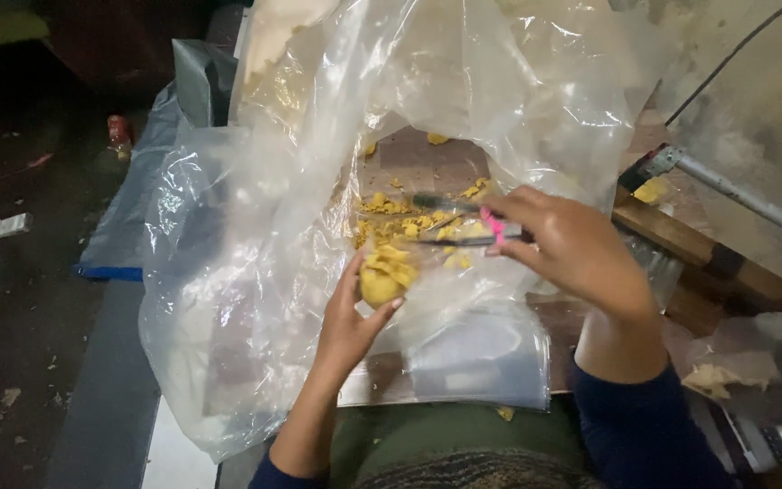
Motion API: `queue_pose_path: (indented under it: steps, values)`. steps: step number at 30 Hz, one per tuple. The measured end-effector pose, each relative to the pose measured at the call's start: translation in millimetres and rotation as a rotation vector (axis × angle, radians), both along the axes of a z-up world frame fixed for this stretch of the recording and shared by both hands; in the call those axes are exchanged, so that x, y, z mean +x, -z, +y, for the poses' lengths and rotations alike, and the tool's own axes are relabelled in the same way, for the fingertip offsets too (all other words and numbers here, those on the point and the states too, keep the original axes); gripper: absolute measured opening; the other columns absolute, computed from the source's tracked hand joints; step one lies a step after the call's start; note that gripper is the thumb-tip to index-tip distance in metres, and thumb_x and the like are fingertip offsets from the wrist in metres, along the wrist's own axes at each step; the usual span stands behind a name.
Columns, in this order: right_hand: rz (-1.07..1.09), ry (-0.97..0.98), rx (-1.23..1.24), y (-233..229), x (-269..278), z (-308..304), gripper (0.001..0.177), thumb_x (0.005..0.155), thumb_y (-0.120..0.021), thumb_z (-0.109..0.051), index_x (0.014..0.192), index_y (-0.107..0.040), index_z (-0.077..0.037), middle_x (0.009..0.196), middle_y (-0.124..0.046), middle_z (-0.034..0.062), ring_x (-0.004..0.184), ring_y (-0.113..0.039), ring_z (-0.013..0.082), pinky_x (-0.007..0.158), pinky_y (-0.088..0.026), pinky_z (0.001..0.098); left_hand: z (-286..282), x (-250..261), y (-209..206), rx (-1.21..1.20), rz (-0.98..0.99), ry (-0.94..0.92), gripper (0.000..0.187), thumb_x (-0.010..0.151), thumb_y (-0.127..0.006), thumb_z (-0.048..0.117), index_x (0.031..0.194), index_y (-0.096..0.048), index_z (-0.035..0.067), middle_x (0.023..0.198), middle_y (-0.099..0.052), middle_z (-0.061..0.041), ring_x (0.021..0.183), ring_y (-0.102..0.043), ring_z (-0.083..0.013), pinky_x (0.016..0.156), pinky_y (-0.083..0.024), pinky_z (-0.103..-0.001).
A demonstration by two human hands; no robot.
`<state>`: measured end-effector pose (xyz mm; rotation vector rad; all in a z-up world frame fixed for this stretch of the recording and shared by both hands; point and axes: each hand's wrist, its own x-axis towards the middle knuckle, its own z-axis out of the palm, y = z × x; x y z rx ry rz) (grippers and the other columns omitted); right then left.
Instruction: Manually filling small plastic bags with yellow food pieces using tongs and sealing them with a heat sealer.
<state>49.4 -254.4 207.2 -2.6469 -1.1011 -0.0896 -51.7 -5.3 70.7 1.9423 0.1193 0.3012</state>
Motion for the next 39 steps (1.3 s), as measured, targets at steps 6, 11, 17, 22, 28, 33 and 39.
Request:
queue_pose_path:
  steps: [6,11,17,22,28,33,39]
  values:
    - [0.065,0.061,0.079,81.2,80.5,23.4,0.058,0.091,-0.07,-0.035,0.144,-0.056,-0.015,0.129,-0.065,0.0174,0.114,-0.064,0.0442,0.089,-0.053,0.055,20.7,-9.7,25.1,-0.422,-0.134,-0.033,0.098,0.077,-0.08,0.004,0.158,-0.024,0.001,0.152,-0.042,-0.032,0.14,-0.041,-0.0475,0.114,-0.04,-0.054]
    - [0.24,0.25,-0.225,146.6,146.0,108.8,0.014,0.094,-0.051,-0.026,0.093,-0.059,-0.015,0.102,-0.066,0.008,0.095,-0.064,0.0274,0.071,-0.046,0.0447,33.9,-19.6,32.6,-0.625,0.016,-0.005,0.109,0.065,-0.083,0.034,0.157,-0.028,0.018,0.149,-0.046,-0.016,0.136,-0.051,-0.0298,0.107,-0.051,-0.043]
    - [0.499,0.314,-0.046,118.7,129.9,200.4,0.047,0.103,-0.049,-0.009,0.15,-0.047,-0.017,0.166,-0.029,0.0069,0.143,-0.043,0.0289,0.092,-0.062,0.0345,36.8,-23.0,42.2,-0.468,0.145,-0.002,0.11,0.061,-0.082,0.046,0.156,-0.031,0.027,0.146,-0.053,-0.016,0.129,-0.058,-0.0291,0.103,-0.057,-0.044]
    - [0.331,0.238,0.03,197.7,186.8,238.4,0.027,0.092,-0.041,0.002,0.107,-0.06,-0.011,0.127,-0.058,0.0131,0.096,-0.063,0.0335,0.069,-0.052,0.0445,35.2,-20.7,50.9,-0.524,0.113,0.057,0.097,0.071,-0.081,0.033,0.155,-0.034,0.021,0.155,-0.045,-0.006,0.134,-0.053,-0.0224,0.11,-0.046,-0.036]
    - [0.671,0.486,0.256,91.5,107.5,201.4,0.038,0.111,-0.034,-0.028,0.123,-0.066,-0.01,0.144,-0.057,0.0198,0.046,-0.042,0.0054,0.04,-0.049,0.021,38.5,-19.9,59.5,-0.563,0.153,0.041,0.098,0.07,-0.081,0.035,0.155,-0.034,0.023,0.152,-0.047,-0.01,0.135,-0.053,-0.0244,0.109,-0.048,-0.037]
    - [0.326,0.257,0.005,121.9,131.7,158.3,0.034,0.106,-0.044,-0.002,0.131,-0.067,-0.009,0.103,-0.071,0.015,0.06,-0.06,0.0179,0.06,-0.052,0.0328,26.8,-17.2,47.4,-0.48,0.166,0.069,0.096,0.07,-0.079,0.041,0.154,-0.036,0.026,0.155,-0.046,-0.005,0.136,-0.053,-0.023,0.109,-0.047,-0.037]
    - [0.283,0.219,-0.138,106.4,128.7,182.2,0.027,0.101,-0.06,-0.014,0.126,-0.065,-0.008,0.142,-0.054,0.0137,0.122,-0.059,0.0317,0.107,-0.044,0.0487,15.7,-17.4,50.3,-0.529,0.156,0.122,0.094,0.073,-0.081,0.032,0.155,-0.034,0.026,0.157,-0.043,-0.007,0.137,-0.051,-0.0245,0.107,-0.05,-0.037]
